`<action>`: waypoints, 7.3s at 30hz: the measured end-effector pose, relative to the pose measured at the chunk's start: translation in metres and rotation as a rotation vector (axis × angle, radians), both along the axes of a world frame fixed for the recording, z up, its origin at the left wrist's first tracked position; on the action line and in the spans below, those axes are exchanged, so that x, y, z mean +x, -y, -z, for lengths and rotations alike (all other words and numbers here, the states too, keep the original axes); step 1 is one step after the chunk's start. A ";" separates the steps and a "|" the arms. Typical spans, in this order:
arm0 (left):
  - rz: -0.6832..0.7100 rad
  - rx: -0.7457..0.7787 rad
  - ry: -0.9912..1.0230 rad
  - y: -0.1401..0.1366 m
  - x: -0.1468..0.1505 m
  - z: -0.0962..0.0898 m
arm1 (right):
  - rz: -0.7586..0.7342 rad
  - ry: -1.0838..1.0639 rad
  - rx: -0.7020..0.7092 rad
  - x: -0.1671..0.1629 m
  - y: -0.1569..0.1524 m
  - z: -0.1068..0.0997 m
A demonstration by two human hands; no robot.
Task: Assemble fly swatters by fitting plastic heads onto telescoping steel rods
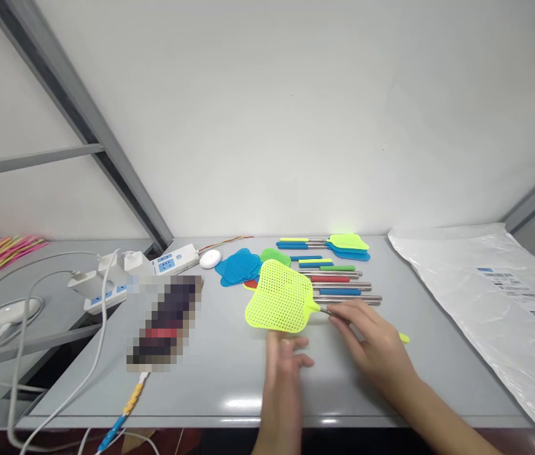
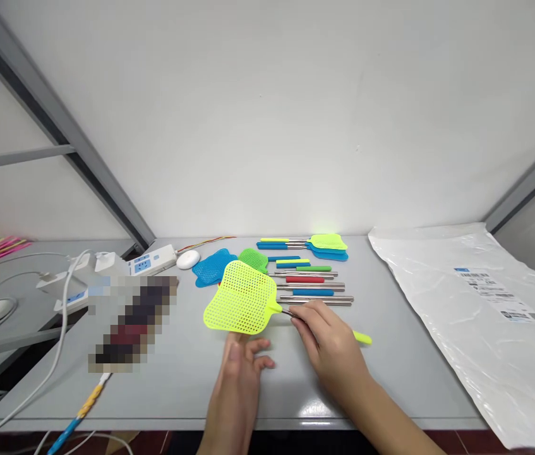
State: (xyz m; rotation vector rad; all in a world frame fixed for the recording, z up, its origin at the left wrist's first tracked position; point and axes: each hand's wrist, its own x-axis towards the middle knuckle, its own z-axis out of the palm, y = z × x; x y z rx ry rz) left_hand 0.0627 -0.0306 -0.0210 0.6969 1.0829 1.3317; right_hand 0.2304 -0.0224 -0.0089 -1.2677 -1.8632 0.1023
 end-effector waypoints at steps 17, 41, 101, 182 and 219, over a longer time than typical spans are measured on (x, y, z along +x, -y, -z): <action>-0.074 0.013 0.266 -0.041 0.008 -0.016 | 0.206 0.315 0.017 0.012 0.006 0.015; -0.166 -0.006 0.291 -0.042 -0.004 -0.014 | 0.117 0.449 0.021 0.008 0.013 0.025; 0.289 0.838 -1.695 -0.036 -0.024 -0.009 | 0.071 0.319 -0.319 0.036 0.012 0.022; 0.486 0.823 -1.625 -0.032 -0.053 -0.009 | 0.080 0.323 -0.296 0.033 0.007 0.023; 0.484 0.888 -1.576 -0.034 -0.057 -0.006 | 0.187 0.628 -0.305 0.052 -0.045 -0.016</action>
